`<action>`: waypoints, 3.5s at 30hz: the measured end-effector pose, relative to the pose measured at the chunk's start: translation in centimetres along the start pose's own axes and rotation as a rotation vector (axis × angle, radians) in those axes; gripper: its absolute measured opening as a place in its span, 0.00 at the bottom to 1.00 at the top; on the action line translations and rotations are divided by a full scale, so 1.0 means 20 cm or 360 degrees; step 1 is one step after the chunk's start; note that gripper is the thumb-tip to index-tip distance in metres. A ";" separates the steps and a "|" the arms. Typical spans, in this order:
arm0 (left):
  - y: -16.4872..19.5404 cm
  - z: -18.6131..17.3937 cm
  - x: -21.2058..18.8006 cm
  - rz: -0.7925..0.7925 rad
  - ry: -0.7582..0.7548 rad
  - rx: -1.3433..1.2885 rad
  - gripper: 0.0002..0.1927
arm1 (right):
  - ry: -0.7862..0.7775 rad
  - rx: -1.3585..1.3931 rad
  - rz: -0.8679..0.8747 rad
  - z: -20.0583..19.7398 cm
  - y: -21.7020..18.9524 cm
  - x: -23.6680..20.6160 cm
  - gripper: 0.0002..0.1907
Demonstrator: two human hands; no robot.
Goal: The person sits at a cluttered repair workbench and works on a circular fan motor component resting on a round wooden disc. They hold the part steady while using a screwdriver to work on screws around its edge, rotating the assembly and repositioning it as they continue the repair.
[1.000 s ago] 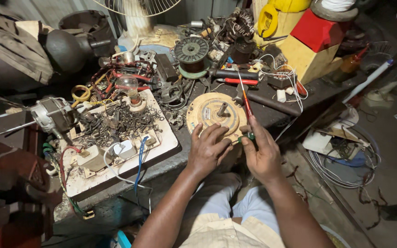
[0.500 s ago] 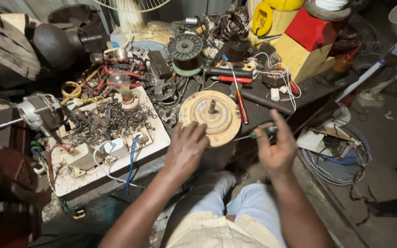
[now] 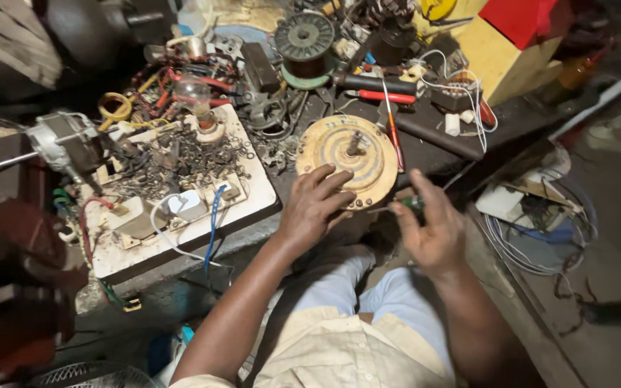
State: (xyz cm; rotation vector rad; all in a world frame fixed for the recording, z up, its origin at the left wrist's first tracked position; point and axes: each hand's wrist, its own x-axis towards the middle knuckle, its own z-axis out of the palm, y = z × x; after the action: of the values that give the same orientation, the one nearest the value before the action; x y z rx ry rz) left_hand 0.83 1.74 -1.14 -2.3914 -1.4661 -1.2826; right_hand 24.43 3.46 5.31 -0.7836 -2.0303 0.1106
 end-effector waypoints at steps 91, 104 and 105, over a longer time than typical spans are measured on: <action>0.05 0.01 -0.11 -0.0148 0.0156 0.0074 0.19 | -0.0071 -0.0009 -0.0115 0.08 0.03 0.05 0.30; 0.06 0.02 -0.12 -0.0167 0.0128 0.0095 0.18 | -0.0061 0.0086 -0.0062 0.05 -0.06 0.16 0.31; 0.06 0.02 -0.12 -0.0172 0.0129 0.0101 0.18 | -0.0098 0.0169 -0.0069 0.04 -0.08 0.17 0.30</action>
State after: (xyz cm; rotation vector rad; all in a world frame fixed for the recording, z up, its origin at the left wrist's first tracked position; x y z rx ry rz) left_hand 1.54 -0.44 -2.52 -2.2213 -1.6070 -1.3170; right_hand 21.70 4.41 7.93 -0.6771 -2.0799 0.2182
